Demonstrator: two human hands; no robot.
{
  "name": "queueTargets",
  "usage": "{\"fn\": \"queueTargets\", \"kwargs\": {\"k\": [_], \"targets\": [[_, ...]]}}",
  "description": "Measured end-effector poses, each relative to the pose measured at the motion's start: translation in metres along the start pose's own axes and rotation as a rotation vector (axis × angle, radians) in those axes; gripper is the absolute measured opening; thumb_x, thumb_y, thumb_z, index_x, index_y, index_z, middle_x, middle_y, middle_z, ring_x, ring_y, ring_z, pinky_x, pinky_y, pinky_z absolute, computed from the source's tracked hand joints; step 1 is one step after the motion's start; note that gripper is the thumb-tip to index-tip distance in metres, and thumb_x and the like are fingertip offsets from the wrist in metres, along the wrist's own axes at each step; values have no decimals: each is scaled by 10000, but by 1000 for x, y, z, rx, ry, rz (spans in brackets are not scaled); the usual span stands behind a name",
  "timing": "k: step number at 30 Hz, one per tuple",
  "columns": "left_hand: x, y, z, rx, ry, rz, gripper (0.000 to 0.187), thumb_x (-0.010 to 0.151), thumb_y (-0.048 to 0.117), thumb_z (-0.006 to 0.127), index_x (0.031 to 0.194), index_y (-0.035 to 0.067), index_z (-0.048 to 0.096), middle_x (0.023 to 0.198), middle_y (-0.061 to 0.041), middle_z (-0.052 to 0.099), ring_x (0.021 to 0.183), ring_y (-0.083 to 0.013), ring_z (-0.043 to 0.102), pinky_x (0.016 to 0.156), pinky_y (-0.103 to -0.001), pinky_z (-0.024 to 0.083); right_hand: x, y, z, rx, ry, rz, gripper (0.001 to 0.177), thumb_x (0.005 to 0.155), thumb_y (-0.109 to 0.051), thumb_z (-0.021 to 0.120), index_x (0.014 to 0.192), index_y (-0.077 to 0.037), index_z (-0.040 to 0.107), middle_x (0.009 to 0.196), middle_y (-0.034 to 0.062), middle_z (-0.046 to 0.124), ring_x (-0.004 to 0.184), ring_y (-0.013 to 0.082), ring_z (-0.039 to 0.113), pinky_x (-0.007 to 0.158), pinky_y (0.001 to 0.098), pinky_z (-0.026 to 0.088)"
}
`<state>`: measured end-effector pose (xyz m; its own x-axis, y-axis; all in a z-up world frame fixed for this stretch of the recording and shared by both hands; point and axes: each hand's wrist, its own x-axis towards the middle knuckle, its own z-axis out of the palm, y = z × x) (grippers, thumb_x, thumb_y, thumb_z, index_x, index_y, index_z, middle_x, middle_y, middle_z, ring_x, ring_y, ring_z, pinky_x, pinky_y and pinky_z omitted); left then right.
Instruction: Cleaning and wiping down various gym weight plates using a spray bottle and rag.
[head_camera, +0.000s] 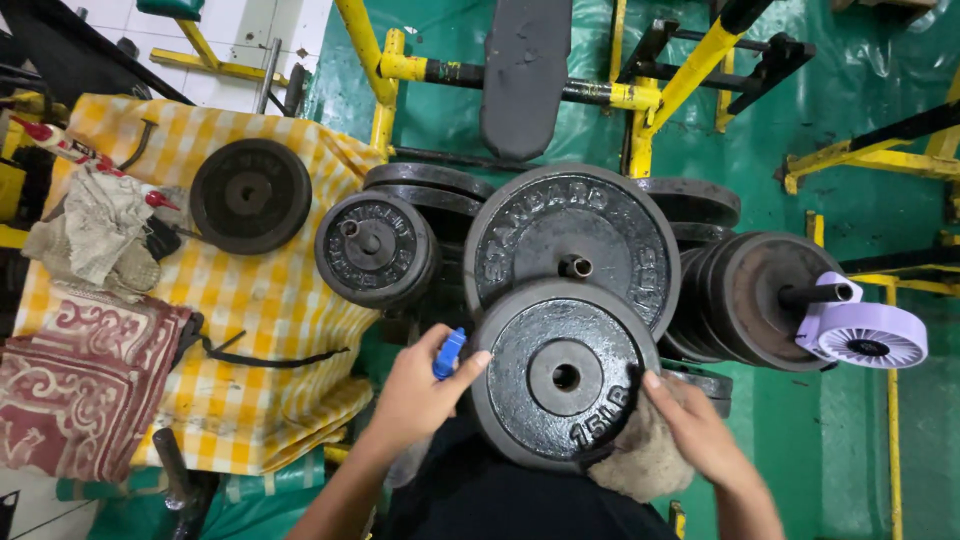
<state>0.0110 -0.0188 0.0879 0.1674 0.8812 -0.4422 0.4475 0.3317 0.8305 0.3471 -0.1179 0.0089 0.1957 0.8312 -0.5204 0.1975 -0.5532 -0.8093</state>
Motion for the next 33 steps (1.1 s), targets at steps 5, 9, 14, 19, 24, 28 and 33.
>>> {"fn": "queueTargets", "kwargs": {"k": [5,9,14,19,24,28,33], "targets": [[4,-22,-21,15,153,146,306,856,295,778,913,44,612,620,-13,574,552,-115,549,528,-303,449,-6,3,-64,-151,-90,-84,442,964,-391,585,980,15,758,872,122,756,808,162,652,757,314,529],[2,-25,-42,-270,-7,285,379,830,69,690,1135,67,464,784,-7,573,697,-86,570,640,-261,491,-19,-3,-117,192,65,-190,347,990,-271,633,981,72,688,817,141,698,728,224,678,653,351,558],[-9,28,-53,-277,-279,277,414,893,118,671,1241,70,452,939,-27,612,796,-108,617,732,-278,539,-35,-57,-81,517,43,-329,442,1008,-379,601,1150,32,677,929,137,708,762,222,703,643,333,570],[-5,56,-53,-36,-339,452,461,904,189,700,1300,5,552,1006,-101,704,873,-198,686,805,-352,554,-16,-80,8,-3,219,-432,617,893,-370,725,1371,-10,574,1268,148,660,1128,262,619,960,384,492],[10,62,-34,434,-401,474,408,947,394,629,1092,13,605,943,-237,691,930,-437,652,760,-497,502,-30,-103,53,-640,315,-797,1081,638,-386,855,1515,4,358,1497,350,428,1359,487,440,1103,495,362],[22,62,-22,584,-445,468,438,965,466,571,993,30,590,886,-238,685,901,-457,646,744,-557,471,-26,-89,49,-596,294,-754,932,716,-236,814,1503,-10,367,1492,324,461,1370,460,467,1115,483,387],[31,60,-16,620,-435,520,471,976,490,566,926,22,565,766,-250,654,801,-483,637,682,-585,474,-24,-67,44,-208,325,-557,631,878,-127,732,1404,-2,405,1453,205,595,1314,291,621,1065,383,498]]}}
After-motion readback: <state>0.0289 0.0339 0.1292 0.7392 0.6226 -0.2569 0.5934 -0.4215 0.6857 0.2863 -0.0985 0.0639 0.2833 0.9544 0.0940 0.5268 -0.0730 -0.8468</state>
